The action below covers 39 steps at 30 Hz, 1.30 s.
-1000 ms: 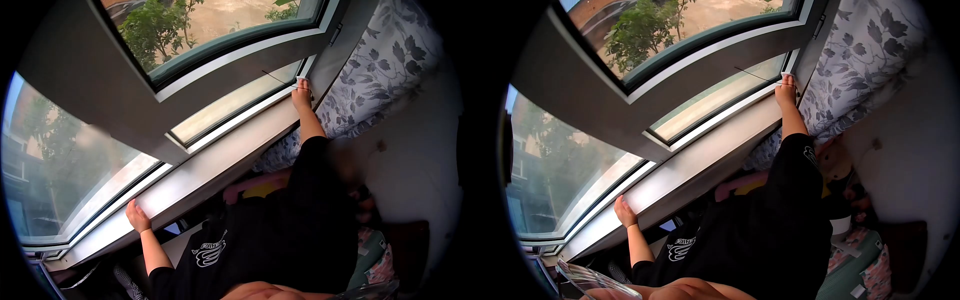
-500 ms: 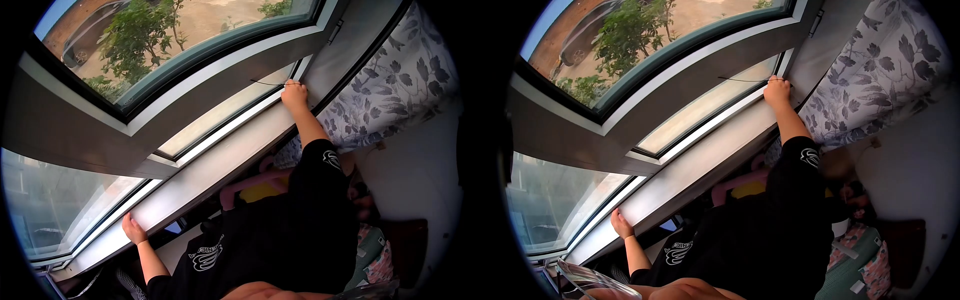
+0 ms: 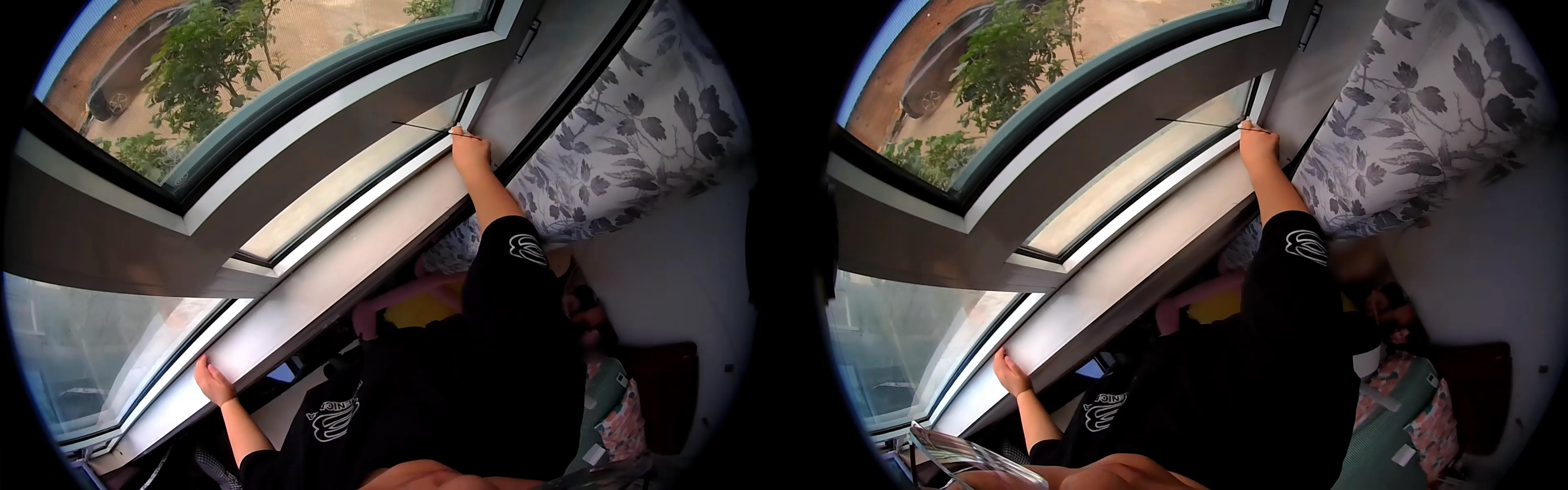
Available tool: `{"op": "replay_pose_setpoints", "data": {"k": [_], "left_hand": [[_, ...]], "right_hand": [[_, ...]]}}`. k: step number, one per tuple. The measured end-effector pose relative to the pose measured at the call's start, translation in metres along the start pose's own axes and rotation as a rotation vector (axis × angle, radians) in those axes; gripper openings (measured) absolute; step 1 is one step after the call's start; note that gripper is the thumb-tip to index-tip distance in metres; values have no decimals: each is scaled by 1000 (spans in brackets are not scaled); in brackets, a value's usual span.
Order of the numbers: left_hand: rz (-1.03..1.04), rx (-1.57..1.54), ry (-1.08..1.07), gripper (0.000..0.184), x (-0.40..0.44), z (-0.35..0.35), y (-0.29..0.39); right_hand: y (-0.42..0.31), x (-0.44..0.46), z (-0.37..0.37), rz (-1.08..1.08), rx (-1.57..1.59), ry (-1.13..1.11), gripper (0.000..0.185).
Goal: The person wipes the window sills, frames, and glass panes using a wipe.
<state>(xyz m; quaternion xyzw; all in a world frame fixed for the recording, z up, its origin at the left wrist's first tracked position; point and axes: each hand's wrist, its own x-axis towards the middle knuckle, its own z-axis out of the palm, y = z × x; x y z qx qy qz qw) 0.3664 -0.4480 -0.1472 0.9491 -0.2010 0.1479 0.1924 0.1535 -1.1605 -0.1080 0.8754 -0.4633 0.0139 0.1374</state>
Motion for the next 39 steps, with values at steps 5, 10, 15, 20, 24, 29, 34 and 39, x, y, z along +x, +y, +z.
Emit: {"op": "replay_pose_setpoints", "data": {"k": [5, 10, 15, 20, 24, 29, 34, 39], "left_hand": [[4, -12, 9, 35, 1, -4, 3], [18, -48, 34, 34, -1, -1, 5], [40, -46, 64, 34, -2, 4, -2], [49, -58, 83, 32, 0, 11, -4], [40, -64, 84, 30, 1, 8, -2], [35, -85, 114, 29, 0, 2, 7], [12, -97, 119, 30, -2, -4, 12], [4, -102, 124, 30, -3, -2, 14]], "right_hand": [[4, -8, -14, 146, 217, -91, 23], [49, -36, 2, 39, 476, -476, 27], [87, -78, -84, 51, 1294, -1028, 20], [120, -20, -88, 102, 2257, 286, 26], [82, 41, -148, 338, 1758, 893, 35], [8, 42, -189, -33, 969, 1220, 24], [34, 22, -212, -85, 322, 1036, 29], [35, 25, -223, -138, 161, 943, 31]]}}
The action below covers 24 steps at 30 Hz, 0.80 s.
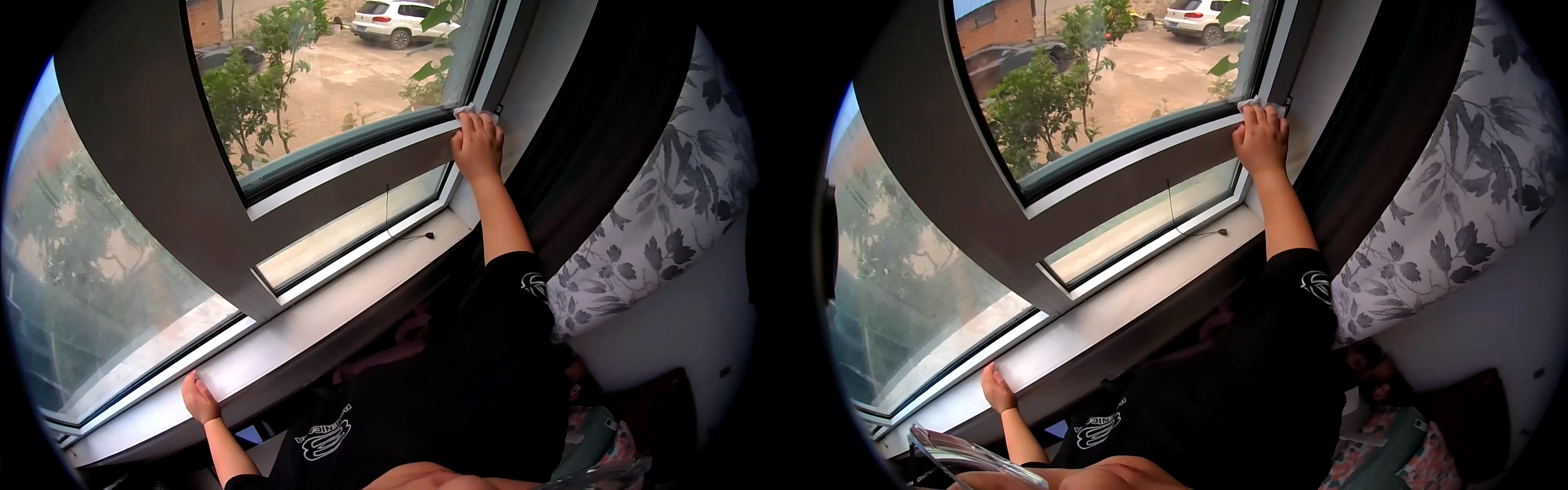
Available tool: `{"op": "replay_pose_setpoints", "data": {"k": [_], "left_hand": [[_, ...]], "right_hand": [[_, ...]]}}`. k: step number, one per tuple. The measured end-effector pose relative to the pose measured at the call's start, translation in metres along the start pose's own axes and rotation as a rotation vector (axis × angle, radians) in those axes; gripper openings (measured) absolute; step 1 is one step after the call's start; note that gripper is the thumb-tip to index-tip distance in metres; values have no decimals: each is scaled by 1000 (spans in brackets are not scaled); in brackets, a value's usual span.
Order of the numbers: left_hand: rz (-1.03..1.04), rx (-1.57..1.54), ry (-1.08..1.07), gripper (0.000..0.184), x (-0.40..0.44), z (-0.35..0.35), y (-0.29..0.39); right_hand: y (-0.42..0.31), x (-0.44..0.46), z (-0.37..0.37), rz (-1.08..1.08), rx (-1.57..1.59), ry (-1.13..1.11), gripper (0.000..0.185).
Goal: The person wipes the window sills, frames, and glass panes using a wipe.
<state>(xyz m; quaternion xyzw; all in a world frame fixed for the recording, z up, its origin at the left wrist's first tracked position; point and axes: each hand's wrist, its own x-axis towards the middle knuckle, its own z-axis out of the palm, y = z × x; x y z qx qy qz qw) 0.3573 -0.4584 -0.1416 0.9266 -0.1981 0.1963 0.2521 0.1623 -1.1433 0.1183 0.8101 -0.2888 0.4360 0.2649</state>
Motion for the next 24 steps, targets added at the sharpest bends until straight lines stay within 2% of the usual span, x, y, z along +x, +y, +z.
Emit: {"op": "replay_pose_setpoints", "data": {"k": [5, 10, 15, 19, 24], "left_hand": [[3, -11, -16, 31, 2, 3, -8], [-14, -44, -18, 29, 2, -4, -1], [13, -57, 26, 28, 2, -5, 4], [26, -76, 42, 28, 1, -12, 10], [30, -74, 45, 28, 3, -15, 17]], "right_hand": [[10, 5, -8, -97, -50, -27, 24], [12, 20, -19, -72, -111, -156, 24], [22, 17, -1, 28, 180, -76, 23], [-24, 10, -15, 122, 324, -18, 25], [-123, 7, -73, -86, 572, 126, 20]]}}
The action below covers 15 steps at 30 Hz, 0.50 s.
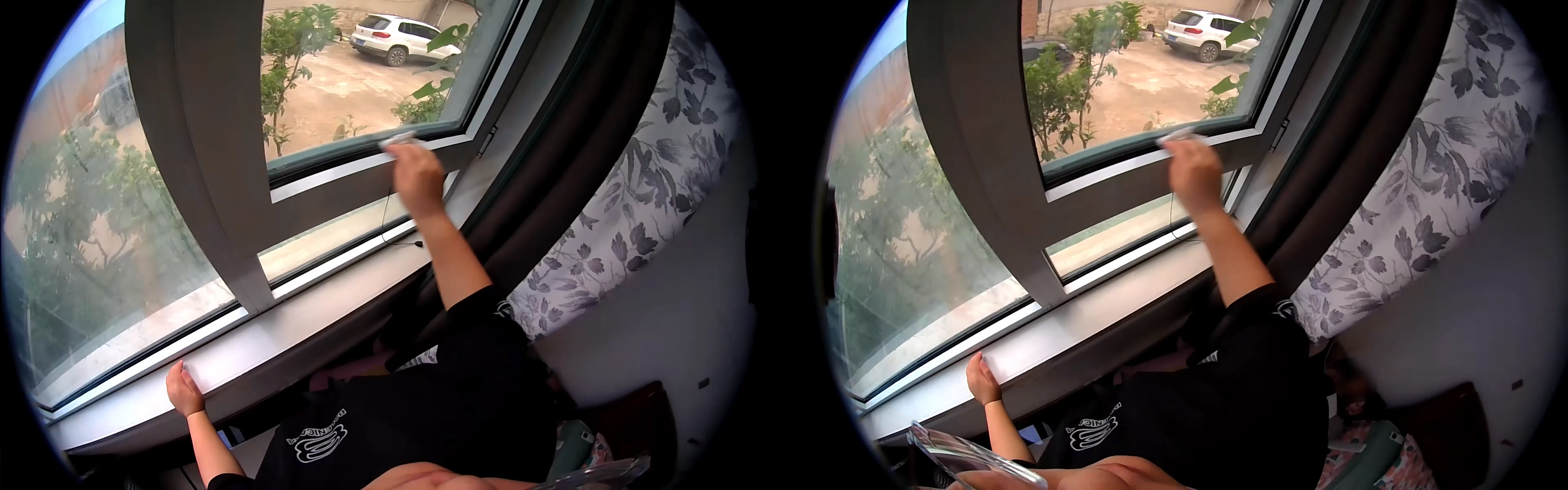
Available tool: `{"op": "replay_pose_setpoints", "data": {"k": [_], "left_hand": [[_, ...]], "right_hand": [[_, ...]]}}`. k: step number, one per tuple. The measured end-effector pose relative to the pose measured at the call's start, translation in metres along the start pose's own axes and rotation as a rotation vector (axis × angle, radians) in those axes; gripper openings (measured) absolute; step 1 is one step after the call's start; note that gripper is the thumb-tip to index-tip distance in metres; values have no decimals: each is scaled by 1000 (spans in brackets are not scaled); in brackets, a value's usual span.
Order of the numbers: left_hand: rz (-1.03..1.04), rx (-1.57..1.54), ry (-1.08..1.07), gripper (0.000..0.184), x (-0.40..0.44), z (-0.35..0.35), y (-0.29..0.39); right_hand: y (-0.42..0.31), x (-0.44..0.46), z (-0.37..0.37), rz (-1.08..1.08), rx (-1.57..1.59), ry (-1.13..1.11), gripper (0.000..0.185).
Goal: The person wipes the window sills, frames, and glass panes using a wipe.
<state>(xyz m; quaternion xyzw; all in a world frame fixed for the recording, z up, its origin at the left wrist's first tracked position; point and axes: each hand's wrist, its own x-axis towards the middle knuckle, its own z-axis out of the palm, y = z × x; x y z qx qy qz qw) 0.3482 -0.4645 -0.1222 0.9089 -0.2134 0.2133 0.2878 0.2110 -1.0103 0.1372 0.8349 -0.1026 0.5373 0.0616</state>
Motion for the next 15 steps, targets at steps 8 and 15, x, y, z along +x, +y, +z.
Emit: {"op": "replay_pose_setpoints", "data": {"k": [8, 15], "left_hand": [[10, 66, 4, 30, 8, -23, 17], [5, 92, -14, 29, 5, -31, 17]], "right_hand": [[-136, 14, -10, -167, 373, 53, 21], [-134, 10, -33, -277, 212, 119, 18]]}}
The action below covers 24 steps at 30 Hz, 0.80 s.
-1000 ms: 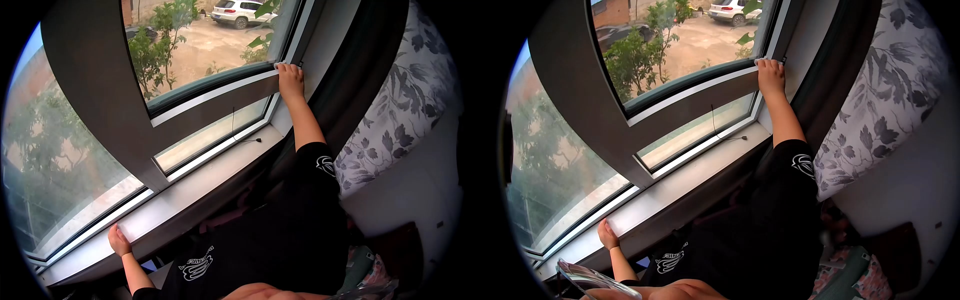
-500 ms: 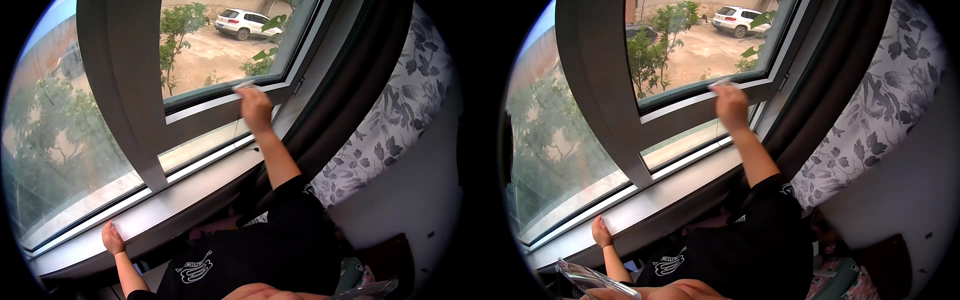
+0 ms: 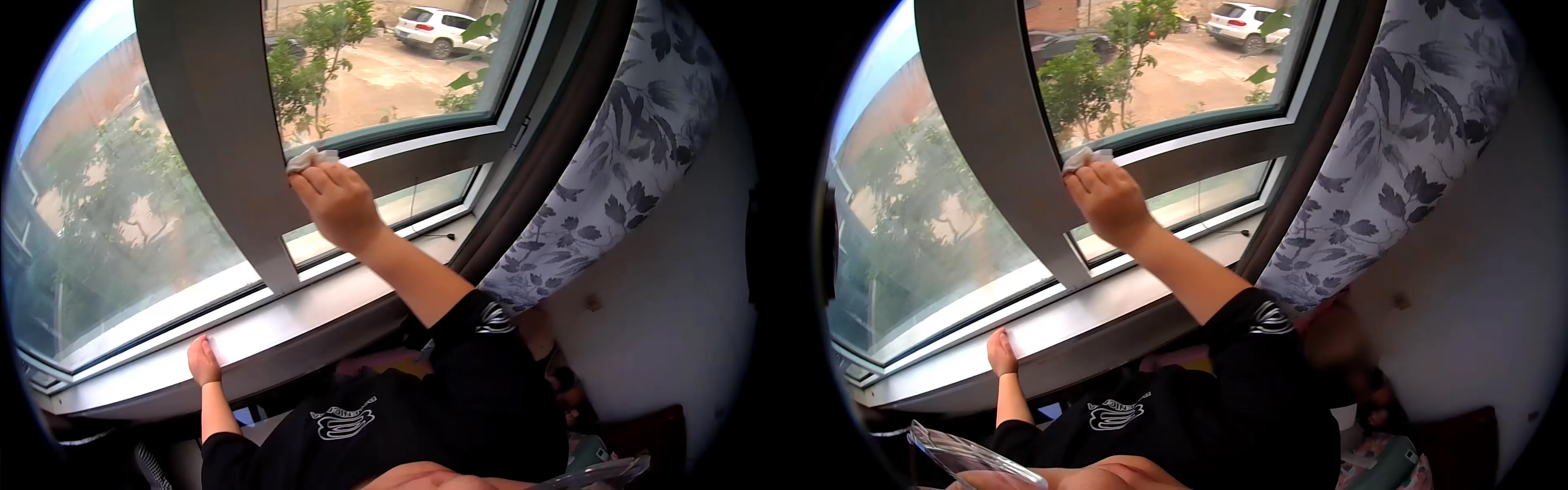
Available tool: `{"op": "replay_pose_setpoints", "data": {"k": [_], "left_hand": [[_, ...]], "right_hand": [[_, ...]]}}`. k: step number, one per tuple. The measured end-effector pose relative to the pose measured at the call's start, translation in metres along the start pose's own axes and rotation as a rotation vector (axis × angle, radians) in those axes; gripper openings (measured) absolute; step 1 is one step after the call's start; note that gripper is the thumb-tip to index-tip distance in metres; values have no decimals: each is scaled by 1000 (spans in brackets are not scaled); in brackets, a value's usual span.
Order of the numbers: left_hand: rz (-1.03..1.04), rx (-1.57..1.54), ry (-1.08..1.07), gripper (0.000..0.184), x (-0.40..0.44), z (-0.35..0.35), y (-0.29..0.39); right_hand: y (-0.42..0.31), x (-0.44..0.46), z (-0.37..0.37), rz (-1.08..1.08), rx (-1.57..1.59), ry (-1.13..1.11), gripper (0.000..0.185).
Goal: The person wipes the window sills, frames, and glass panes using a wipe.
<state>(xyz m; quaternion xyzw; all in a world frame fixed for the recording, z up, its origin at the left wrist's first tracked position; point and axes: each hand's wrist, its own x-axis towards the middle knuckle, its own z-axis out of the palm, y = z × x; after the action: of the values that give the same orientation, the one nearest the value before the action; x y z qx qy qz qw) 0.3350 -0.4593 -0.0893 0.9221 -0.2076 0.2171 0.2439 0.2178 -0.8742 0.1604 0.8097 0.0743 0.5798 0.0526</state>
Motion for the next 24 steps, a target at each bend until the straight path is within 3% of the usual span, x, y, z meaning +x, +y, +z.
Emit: {"op": "replay_pose_setpoints", "data": {"k": [3, 10, 13, 15, 17, 19, 23, 24], "left_hand": [[-3, -5, 6, 29, -2, 3, -1], [-22, -11, 18, 27, -4, 15, -9], [5, -35, 45, 27, -2, 31, -18], [13, -37, 77, 27, -3, 37, -25], [39, -42, 93, 27, -4, 43, -32], [14, -55, 102, 27, -4, 40, -26], [33, -53, 83, 26, -4, 33, -22], [22, -52, 70, 26, -6, 33, -22]], "right_hand": [[18, -12, -9, -33, -31, -88, 15], [169, -86, -43, 306, -310, -13, 19], [222, -120, -56, 585, -439, -65, 28], [241, -134, -54, 610, -461, -44, 26], [232, -124, -44, 413, -567, -134, 23], [194, -105, -33, 380, -519, -132, 19], [123, -78, -39, 217, -28, -87, 26], [132, -80, -40, 175, -50, -78, 25]]}}
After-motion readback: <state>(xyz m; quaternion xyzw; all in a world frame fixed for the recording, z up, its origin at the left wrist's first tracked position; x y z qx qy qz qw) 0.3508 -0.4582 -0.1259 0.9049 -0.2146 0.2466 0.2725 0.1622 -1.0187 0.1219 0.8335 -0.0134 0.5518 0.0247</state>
